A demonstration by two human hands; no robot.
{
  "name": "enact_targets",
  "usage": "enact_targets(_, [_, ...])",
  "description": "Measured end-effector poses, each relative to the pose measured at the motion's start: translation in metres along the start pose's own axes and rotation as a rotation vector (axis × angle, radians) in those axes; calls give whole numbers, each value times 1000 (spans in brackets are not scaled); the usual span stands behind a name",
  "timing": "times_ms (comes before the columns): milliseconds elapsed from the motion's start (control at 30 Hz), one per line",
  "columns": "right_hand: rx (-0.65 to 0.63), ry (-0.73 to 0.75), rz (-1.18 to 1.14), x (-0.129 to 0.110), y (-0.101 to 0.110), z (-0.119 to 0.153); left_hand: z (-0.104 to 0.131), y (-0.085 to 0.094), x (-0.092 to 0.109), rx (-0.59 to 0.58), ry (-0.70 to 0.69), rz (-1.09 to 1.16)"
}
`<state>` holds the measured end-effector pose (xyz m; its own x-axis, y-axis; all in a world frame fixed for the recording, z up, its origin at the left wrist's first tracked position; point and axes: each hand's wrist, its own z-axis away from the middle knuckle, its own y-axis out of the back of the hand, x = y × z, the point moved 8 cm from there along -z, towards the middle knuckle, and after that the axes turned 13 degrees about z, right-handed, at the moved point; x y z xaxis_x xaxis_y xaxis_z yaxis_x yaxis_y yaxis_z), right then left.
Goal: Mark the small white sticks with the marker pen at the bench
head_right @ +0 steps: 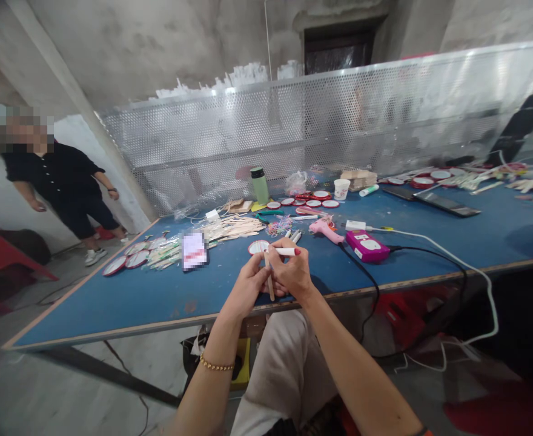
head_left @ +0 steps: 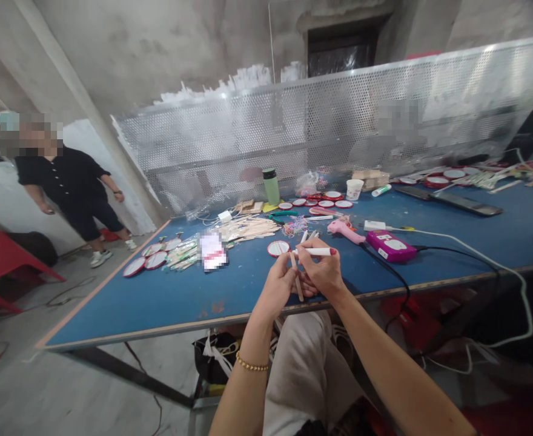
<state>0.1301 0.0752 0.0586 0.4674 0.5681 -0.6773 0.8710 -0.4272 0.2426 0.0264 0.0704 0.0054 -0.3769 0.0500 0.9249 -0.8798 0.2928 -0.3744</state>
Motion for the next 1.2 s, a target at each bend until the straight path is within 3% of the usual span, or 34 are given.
enact_targets(1200, [-2, -41, -2, 2, 1, 1, 1, -2, 1, -15, 5, 12])
